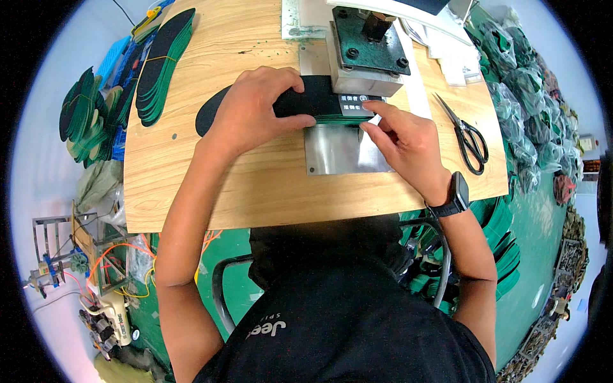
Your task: The person take an insole from a stack, places it on a metal plate, and applies a circular label from a plastic sheet onto it. They use shears to cut individual labels from the sheet and organize the insoles back into a stack.
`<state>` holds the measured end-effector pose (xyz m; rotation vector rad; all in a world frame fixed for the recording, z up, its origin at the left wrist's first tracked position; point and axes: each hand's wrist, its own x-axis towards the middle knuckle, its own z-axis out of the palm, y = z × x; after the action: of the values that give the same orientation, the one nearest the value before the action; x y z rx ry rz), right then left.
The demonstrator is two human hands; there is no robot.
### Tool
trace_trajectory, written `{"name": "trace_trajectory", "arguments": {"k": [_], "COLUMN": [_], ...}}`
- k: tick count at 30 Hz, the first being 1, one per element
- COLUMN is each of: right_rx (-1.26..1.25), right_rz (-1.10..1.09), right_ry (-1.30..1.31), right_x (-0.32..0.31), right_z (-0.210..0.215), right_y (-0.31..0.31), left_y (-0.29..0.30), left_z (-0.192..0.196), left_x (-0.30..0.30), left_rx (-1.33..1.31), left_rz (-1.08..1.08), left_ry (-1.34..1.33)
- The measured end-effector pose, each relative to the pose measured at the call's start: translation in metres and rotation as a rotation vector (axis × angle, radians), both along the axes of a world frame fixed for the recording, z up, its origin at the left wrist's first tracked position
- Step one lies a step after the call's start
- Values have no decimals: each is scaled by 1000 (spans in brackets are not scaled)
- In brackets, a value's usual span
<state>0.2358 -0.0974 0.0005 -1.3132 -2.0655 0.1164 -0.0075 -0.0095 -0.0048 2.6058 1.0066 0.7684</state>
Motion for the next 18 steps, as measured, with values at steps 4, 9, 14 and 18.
{"name": "trace_trajectory", "arguments": {"k": [4,9,14,18], "right_rx": [76,125,139,251], "right_rz": [37,110,261,181], "right_ry": [-56,43,48,-46], "right_x": [2,-9,-16,-2], "right_z": [-4,10,20,14], "right_y": [13,1,-41,-23], "left_y": [1,4,-3,7], "left_z": [-1,-9,8,-1], "left_x": [0,-3,4,-12], "left_rx": [25,138,-240,-386], "left_rz": [-20,-64,208,186], "left_ry": [-13,-95,-112,-479]}}
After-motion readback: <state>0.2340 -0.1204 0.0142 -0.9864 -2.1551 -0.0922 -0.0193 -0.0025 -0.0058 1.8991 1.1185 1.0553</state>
